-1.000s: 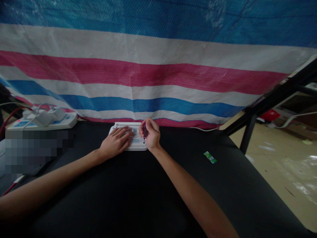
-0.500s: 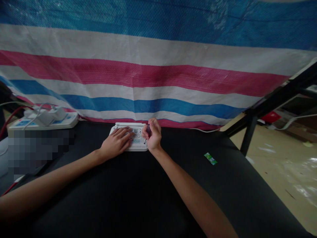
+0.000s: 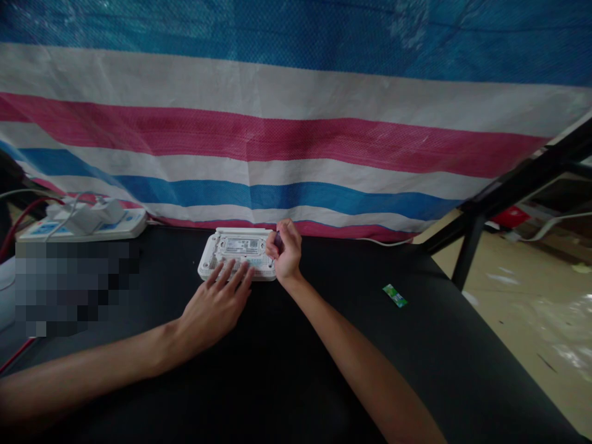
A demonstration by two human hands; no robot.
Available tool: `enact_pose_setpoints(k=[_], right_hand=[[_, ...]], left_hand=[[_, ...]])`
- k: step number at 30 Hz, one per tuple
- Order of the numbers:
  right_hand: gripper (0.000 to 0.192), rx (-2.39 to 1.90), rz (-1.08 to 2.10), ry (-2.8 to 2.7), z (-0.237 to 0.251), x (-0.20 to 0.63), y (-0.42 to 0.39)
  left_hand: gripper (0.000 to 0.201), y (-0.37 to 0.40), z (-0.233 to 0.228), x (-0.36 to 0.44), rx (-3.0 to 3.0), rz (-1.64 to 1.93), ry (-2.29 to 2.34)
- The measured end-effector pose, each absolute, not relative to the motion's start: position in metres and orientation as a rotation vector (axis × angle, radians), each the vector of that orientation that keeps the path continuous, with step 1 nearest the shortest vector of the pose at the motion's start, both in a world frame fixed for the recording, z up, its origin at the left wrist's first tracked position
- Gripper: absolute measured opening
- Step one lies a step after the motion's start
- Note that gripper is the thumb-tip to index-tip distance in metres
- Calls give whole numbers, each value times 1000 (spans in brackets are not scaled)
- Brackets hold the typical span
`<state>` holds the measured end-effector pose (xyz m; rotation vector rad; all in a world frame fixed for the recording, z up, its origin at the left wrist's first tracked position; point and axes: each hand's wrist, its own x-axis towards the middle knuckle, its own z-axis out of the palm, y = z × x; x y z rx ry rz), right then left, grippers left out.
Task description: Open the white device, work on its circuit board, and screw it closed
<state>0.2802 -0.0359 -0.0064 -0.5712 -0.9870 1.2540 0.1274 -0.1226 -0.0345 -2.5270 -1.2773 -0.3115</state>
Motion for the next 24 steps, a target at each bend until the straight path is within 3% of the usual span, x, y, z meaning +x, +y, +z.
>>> enact_pose_setpoints(k=[15,24], right_hand=[[43,-568,1245,-992,-5,281,-36],[41,-565,1153,-1000,-1,287,-34]], left_hand=[[42,-120,-25,127,-2558,-365,-1276],[38,-61,-38,104,-2489,-636,-1342]])
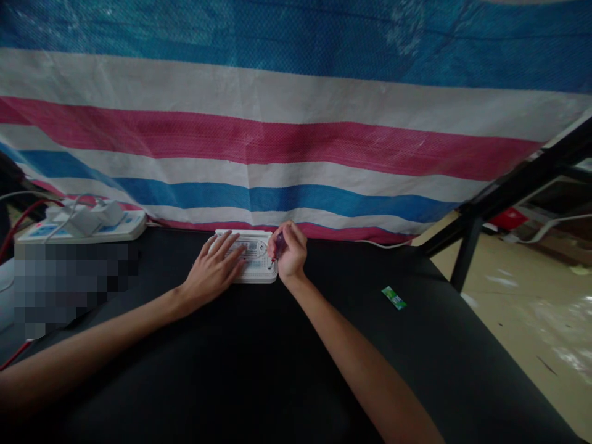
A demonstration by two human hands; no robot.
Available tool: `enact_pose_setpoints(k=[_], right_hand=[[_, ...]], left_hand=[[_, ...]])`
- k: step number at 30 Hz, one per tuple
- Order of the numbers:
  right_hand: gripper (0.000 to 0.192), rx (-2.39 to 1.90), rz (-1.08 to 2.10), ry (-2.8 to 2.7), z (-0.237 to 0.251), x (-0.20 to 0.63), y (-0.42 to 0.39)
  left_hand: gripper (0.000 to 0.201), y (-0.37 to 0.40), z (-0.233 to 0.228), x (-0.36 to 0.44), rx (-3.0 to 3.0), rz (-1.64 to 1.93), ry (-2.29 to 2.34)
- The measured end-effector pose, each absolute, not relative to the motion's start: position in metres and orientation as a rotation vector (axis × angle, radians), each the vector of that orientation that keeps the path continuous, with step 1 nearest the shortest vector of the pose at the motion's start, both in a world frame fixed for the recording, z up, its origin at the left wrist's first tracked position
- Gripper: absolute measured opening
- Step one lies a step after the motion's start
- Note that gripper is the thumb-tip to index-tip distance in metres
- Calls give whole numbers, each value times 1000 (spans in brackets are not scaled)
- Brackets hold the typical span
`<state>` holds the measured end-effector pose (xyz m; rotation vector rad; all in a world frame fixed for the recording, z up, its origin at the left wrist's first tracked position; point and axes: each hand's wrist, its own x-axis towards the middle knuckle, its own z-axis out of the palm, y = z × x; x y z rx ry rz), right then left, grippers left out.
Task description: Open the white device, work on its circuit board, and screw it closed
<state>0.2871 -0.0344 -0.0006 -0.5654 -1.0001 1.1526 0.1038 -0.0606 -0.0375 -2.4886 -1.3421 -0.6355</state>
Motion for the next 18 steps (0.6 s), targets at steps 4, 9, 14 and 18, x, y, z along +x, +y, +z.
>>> enact_pose_setpoints(k=[4,9,14,18], right_hand=[[45,-570,1203,-979,-2,285,-35],[43,-555,1242,-1013,-2,281,-39],[41,-591,1146,-1014,-3,279,-38],[48,-627,1144,-987,-8,275,-35]], left_hand=[[40,-50,-45,98,-2502,-628,-1334],[41,-51,-46,98,-2508,-629,-1296],[40,-50,-47,98,-2517,-668,-1305],[40,-50,-46,98,-2512,-659,-1285]])
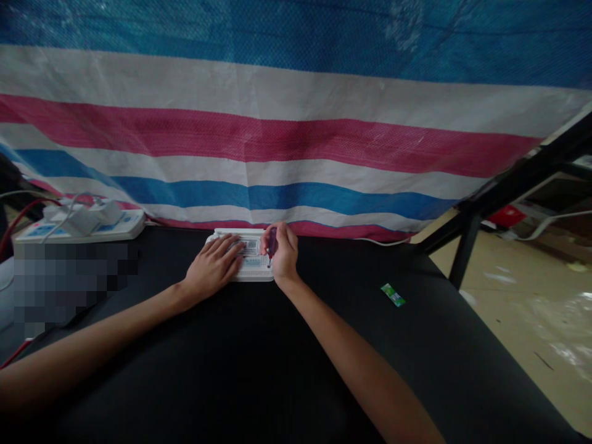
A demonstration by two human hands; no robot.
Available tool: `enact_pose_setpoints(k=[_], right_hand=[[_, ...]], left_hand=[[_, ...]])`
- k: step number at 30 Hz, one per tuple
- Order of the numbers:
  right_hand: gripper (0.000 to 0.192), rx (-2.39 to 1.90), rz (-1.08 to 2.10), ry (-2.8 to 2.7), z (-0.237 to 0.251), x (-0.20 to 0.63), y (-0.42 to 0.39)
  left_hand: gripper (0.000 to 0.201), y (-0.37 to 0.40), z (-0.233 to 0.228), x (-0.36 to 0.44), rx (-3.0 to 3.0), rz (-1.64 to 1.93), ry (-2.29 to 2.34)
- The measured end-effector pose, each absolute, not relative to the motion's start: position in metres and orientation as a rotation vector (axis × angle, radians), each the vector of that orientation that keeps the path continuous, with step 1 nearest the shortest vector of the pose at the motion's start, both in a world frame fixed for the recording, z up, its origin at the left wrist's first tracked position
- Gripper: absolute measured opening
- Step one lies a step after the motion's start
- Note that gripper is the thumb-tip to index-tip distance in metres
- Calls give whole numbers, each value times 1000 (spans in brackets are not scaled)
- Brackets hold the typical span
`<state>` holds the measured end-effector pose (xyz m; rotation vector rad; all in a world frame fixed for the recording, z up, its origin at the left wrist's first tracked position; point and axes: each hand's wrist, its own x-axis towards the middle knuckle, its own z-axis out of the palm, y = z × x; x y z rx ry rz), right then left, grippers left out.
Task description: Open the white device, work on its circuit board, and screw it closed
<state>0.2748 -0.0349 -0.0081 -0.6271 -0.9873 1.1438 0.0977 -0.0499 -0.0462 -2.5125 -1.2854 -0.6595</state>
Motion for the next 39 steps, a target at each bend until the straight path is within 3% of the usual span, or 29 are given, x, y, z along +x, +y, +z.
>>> enact_pose_setpoints(k=[11,17,28,35,39], right_hand=[[49,-510,1201,-915,15,288,-40],[48,-459,1182,-939,34,293,-47],[43,-464,1374,-1003,-12,284,-33],[38,-499,1221,-1059,-8,286,-31],[46,-507,1283,-1051,-7,287,-29]], left_hand=[[38,-49,-43,97,-2535,-633,-1298],[31,-61,-23,102,-2724,-846,-1163],[42,-53,-45,100,-2543,-582,-1293],[43,-54,-46,99,-2512,-598,-1248],[43,-54,-46,99,-2512,-605,-1225]])
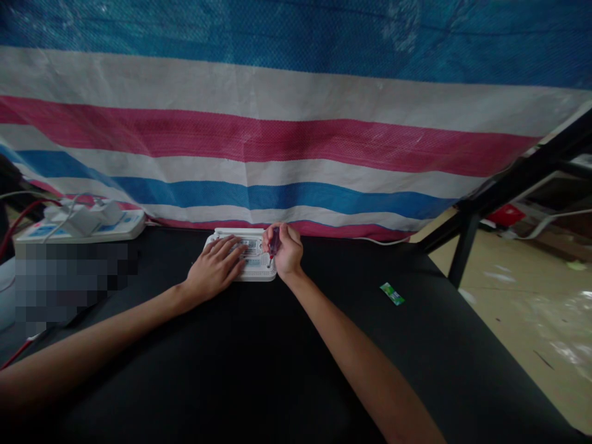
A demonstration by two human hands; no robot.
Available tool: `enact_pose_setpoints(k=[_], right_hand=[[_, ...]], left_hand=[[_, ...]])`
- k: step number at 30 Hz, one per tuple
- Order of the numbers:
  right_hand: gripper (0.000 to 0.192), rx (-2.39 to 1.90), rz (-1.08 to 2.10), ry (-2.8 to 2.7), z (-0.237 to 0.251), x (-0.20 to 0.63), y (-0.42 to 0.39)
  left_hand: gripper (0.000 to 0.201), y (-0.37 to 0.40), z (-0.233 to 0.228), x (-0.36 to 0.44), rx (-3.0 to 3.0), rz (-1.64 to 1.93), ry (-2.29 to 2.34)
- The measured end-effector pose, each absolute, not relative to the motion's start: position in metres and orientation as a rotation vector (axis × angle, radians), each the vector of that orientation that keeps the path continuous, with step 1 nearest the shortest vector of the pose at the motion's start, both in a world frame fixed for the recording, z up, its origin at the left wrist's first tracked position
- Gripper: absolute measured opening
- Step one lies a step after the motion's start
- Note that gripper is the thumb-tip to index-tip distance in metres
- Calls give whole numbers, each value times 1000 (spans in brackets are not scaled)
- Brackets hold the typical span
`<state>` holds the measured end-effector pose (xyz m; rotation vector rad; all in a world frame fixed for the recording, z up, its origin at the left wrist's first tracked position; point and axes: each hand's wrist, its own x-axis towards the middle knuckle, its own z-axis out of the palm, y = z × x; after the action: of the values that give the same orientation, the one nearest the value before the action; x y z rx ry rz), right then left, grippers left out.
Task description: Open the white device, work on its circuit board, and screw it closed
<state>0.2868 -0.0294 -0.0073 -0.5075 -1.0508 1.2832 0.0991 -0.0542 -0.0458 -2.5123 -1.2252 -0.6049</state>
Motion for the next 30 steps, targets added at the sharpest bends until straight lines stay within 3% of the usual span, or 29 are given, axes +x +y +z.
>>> enact_pose_setpoints(k=[5,14,22,30], right_hand=[[44,-497,1344,-1039,-10,283,-35],[40,-504,1131,-1112,-10,284,-37],[37,-501,1249,-1083,-9,280,-44],[36,-536,1072,-1040,-8,276,-44]], left_hand=[[43,-54,-46,99,-2508,-605,-1205],[43,-55,-46,99,-2517,-608,-1225],[42,-54,-45,98,-2506,-581,-1206],[43,-55,-44,100,-2518,-575,-1260]])
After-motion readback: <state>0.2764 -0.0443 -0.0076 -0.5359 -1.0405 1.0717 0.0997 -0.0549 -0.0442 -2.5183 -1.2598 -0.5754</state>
